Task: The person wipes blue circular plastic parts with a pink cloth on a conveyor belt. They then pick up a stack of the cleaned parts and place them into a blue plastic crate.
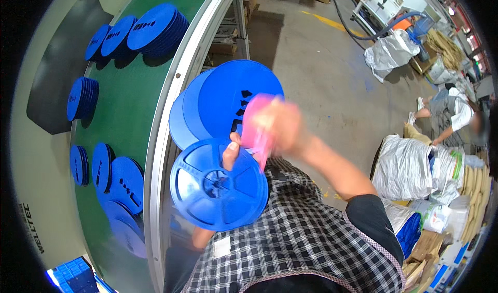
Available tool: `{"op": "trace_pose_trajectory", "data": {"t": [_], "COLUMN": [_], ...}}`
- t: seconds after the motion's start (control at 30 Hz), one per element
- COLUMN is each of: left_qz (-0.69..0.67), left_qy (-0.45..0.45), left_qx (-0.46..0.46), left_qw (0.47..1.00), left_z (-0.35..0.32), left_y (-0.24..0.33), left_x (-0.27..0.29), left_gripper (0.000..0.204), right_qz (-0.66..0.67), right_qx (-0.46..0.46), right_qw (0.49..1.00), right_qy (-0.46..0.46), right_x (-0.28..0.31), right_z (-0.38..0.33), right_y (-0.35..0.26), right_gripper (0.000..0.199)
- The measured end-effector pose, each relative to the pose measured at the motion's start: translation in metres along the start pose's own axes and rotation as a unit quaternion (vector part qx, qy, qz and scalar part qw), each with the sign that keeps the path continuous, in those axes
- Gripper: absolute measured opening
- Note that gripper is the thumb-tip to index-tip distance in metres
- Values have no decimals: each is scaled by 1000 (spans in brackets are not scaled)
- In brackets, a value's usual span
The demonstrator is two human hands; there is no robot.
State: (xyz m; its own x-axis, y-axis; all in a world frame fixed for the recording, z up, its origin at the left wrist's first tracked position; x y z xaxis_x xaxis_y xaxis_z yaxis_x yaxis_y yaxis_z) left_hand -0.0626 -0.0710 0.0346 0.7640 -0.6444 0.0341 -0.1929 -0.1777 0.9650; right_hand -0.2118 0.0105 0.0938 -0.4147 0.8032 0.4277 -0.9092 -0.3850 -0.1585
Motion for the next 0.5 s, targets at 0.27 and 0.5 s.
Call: {"op": "trace_pose_trajectory", "data": {"t": [0.27, 0.5], "left_qz": [14, -3], "left_qy": [8, 13], "left_qx": [-9, -5], "left_qw": [1000, 1000], "left_z": [3, -2], "left_y": [8, 1], "left_x": [1, 3], "left_gripper": [17, 17], "right_qz": [-32, -77], "right_qx": [31, -134], "right_qw": [998, 988], "right_qy": [-48, -26], "right_x": [-23, -5], "right_z": [58, 71], "right_y": [-3, 76], "right_gripper": [24, 20]}}
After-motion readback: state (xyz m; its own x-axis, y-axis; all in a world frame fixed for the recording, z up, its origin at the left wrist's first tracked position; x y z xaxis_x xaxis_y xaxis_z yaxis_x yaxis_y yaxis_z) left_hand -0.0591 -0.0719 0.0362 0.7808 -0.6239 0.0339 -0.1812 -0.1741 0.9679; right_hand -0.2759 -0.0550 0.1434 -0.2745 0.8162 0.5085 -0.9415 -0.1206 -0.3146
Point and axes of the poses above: each hand's wrist, its own z-axis towards the middle knuckle, its own x-axis out of the back of the hand, y = z × x, the point moved 9 cm from there along z, towards the middle knuckle, and after that the axes turned 1 degree about z, right-handed, at the moved point
